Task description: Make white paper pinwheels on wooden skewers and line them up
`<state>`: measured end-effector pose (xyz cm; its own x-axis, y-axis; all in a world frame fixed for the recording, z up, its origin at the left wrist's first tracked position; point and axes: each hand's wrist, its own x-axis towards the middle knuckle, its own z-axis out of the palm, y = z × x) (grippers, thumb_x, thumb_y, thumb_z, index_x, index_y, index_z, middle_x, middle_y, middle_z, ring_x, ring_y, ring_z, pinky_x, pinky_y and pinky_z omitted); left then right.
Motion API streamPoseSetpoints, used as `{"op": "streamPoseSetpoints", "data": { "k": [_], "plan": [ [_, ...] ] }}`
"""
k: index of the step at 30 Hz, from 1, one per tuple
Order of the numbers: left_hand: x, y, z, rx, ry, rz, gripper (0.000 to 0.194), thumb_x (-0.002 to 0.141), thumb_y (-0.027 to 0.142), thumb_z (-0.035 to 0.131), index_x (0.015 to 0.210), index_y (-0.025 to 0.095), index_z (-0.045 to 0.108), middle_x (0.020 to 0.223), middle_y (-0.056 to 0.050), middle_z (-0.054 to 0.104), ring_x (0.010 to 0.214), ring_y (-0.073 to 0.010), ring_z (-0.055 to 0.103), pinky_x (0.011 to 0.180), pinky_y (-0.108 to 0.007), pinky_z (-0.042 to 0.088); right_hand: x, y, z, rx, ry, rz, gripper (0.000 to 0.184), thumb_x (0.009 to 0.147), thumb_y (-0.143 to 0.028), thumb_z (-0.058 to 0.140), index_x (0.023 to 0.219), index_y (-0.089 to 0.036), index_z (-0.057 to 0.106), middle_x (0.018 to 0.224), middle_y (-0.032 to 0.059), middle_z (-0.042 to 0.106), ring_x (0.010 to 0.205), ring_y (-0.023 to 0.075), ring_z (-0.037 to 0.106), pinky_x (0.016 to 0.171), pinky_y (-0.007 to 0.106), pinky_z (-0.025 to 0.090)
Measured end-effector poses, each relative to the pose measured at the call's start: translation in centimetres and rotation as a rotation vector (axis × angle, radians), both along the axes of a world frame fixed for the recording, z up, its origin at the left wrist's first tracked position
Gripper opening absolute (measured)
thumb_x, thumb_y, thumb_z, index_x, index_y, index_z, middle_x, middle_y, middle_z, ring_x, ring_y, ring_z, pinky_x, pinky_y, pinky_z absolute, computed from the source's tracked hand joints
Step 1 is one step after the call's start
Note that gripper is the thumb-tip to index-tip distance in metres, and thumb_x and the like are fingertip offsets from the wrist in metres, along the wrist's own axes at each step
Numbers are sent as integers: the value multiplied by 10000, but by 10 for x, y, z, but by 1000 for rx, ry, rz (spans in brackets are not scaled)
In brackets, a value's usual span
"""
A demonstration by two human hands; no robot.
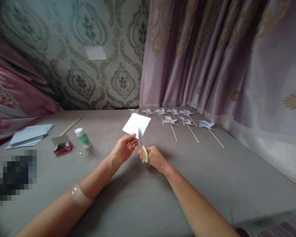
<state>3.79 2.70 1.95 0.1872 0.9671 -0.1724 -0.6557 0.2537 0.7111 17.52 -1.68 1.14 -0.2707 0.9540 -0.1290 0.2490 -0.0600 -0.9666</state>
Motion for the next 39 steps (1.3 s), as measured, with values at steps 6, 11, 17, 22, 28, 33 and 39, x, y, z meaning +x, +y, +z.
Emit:
{"op": "streamPoseSetpoints", "data": {
  "k": [6, 11, 17, 22, 28, 33, 39],
  "plan": [
    [-8, 7, -1, 43, 61, 102, 222, 548, 163, 750, 659, 149, 558, 613, 20, 581, 554, -65, 523, 534, -185, 397, 6, -1, -1, 1, -108, 191, 578, 684, -729, 559, 583, -161, 512, 495, -45, 414, 445, 65, 317, 424, 221, 217],
    [-17, 17, -4, 52, 115, 225, 252, 502, 194, 727, 703, 163, 578, 680, 18, 619, 585, -76, 540, 570, -198, 407, 16, 0, 2, 87, -167, 238, 535, 711, -676, 579, 601, -158, 504, 533, -50, 400, 497, 71, 317, 468, 223, 244],
    [-20, 17, -12, 121, 294, 217, 217, 492, 231, 731, 626, 164, 573, 611, 25, 575, 559, -85, 491, 553, -204, 394, 23, 7, 13, 271, 53, -263, 501, 673, -648, 633, 591, -177, 487, 517, -63, 384, 496, 76, 325, 489, 237, 272],
    [-19, 14, -18, 210, 398, 155, 139, 517, 233, 707, 595, 168, 612, 629, 8, 600, 609, -107, 515, 582, -200, 404, 30, 19, 6, 276, 161, -550, 471, 591, -602, 716, 629, -184, 503, 519, -63, 409, 480, 74, 314, 445, 237, 245],
    [-17, 12, -20, 177, 416, 77, 118, 529, 218, 664, 635, 167, 657, 649, -9, 623, 610, -124, 541, 575, -208, 410, 31, 24, -5, 165, 227, -439, 407, 572, -519, 731, 610, -189, 496, 482, -73, 372, 455, 72, 309, 399, 219, 247],
    [-16, 9, -18, 151, 420, 51, 127, 520, 217, 675, 631, 159, 656, 618, -9, 613, 572, -123, 536, 537, -210, 392, 26, 20, -3, 147, 241, -412, 371, 560, -455, 715, 554, -195, 450, 470, -85, 337, 447, 59, 284, 403, 214, 231],
    [-18, 11, -20, 141, 350, 50, 187, 547, 252, 741, 688, 151, 671, 701, -22, 623, 601, -106, 537, 535, -200, 406, 22, 17, 1, 171, 295, -447, 370, 524, -426, 731, 543, -194, 443, 489, -79, 354, 470, 59, 283, 421, 224, 223]
  ]
}}
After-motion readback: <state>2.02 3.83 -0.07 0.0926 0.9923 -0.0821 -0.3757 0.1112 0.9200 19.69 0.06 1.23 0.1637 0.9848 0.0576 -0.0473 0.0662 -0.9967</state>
